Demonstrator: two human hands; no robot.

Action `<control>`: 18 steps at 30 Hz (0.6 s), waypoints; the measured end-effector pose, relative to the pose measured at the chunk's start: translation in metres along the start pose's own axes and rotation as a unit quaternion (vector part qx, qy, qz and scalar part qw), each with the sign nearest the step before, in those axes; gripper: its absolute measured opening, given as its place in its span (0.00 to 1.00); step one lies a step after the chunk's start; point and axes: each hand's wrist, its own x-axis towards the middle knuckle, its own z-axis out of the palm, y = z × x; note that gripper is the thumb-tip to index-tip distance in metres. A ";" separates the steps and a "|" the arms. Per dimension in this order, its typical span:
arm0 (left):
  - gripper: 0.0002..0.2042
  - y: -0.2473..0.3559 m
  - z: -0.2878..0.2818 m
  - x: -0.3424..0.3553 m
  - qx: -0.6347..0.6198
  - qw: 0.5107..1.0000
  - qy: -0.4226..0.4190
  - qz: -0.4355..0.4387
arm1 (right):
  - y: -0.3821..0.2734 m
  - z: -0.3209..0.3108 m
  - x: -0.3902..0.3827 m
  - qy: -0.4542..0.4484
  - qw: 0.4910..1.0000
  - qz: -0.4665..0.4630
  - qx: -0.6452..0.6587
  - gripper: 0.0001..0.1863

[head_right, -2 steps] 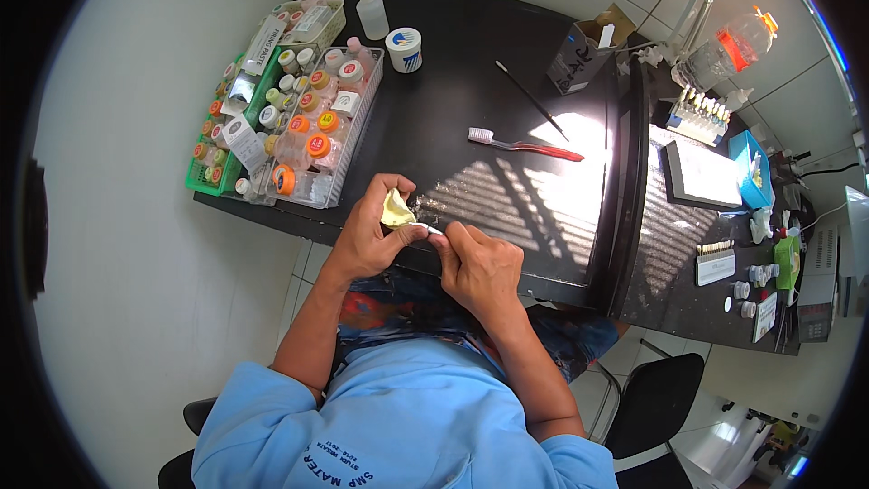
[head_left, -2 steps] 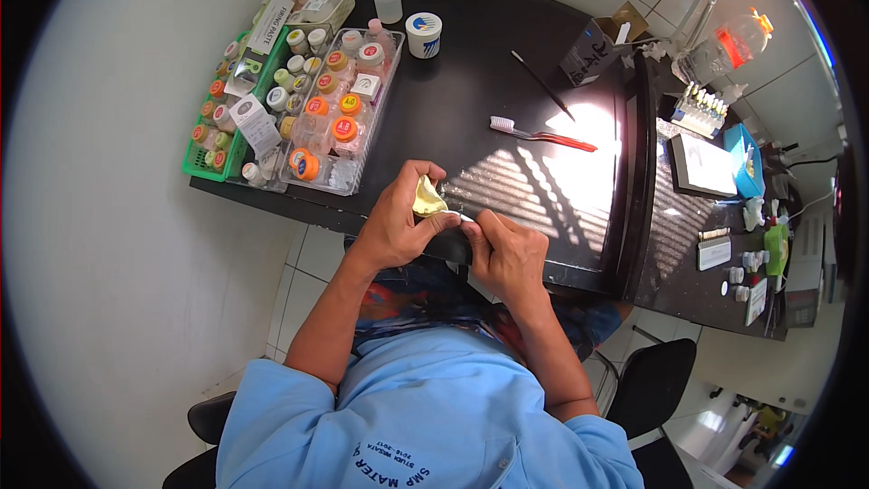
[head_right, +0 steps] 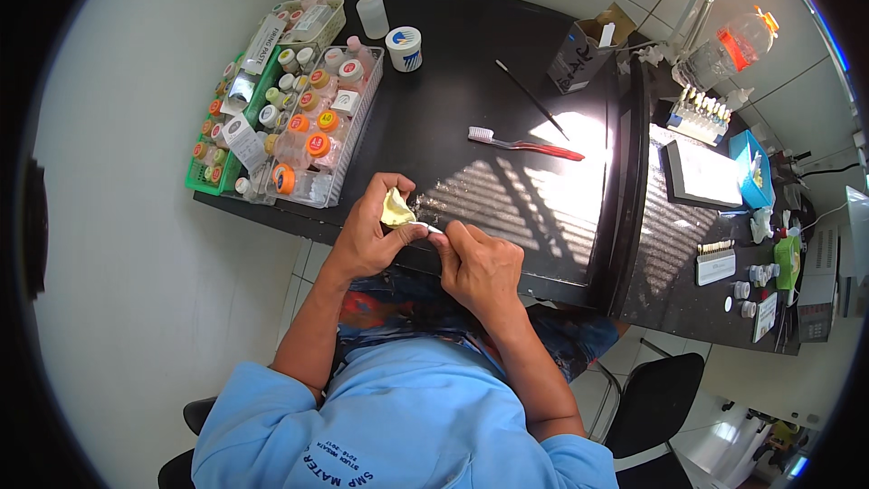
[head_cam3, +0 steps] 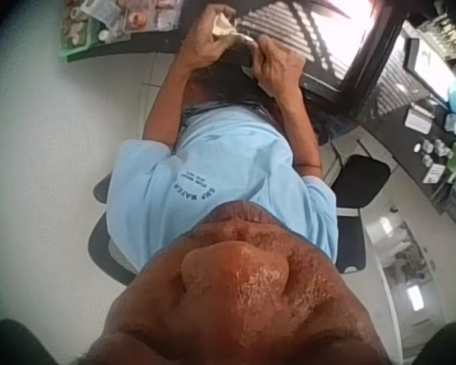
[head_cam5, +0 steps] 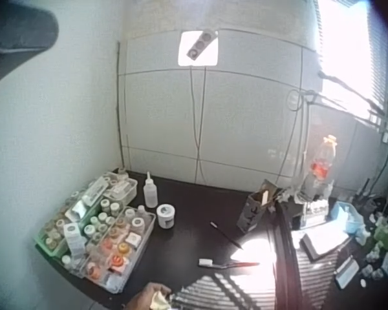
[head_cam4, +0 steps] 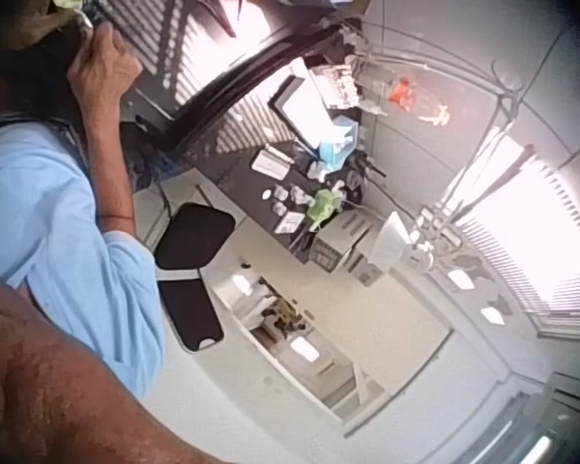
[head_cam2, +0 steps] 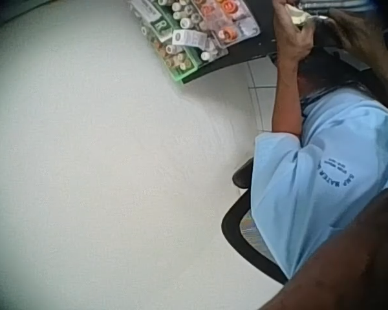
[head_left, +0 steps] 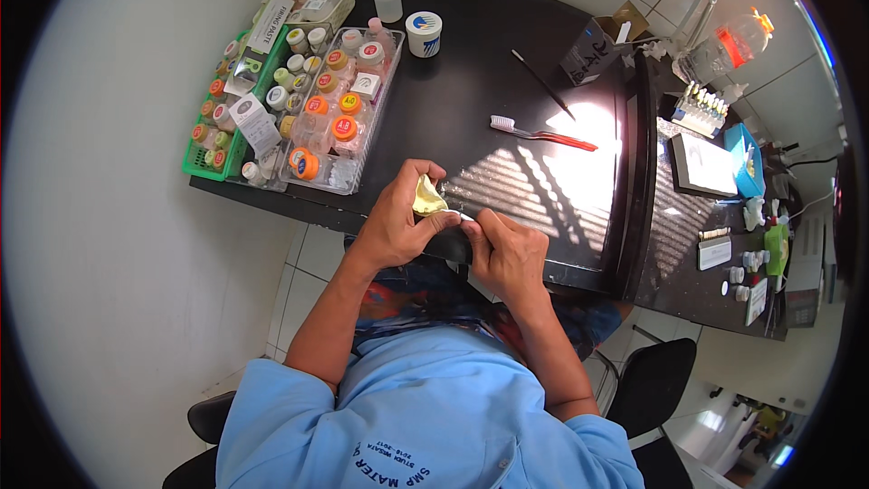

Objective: Applying stain and glaze to a dental tooth model using a fine brush at a laboratory bench.

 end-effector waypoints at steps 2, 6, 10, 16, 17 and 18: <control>0.28 0.000 0.000 0.000 -0.003 1.000 0.001 0.001 | 0.001 0.000 0.000 -0.003 1.000 -0.001 -0.003 0.19; 0.27 0.000 0.000 0.000 0.001 1.000 0.006 0.009 | 0.000 0.001 0.000 -0.005 1.000 -0.001 -0.001 0.19; 0.27 0.001 0.000 0.000 0.001 1.000 0.006 0.010 | -0.003 -0.001 0.001 -0.003 1.000 0.005 0.004 0.19; 0.25 0.002 0.001 0.000 0.005 1.000 0.013 0.017 | -0.003 0.000 0.001 -0.006 1.000 0.013 0.016 0.19; 0.25 0.002 0.001 0.001 0.006 1.000 0.017 0.018 | -0.004 0.000 0.001 -0.007 1.000 0.016 0.016 0.19; 0.25 0.002 0.001 0.000 0.006 1.000 0.016 0.017 | -0.004 -0.001 0.001 -0.007 1.000 0.016 0.017 0.19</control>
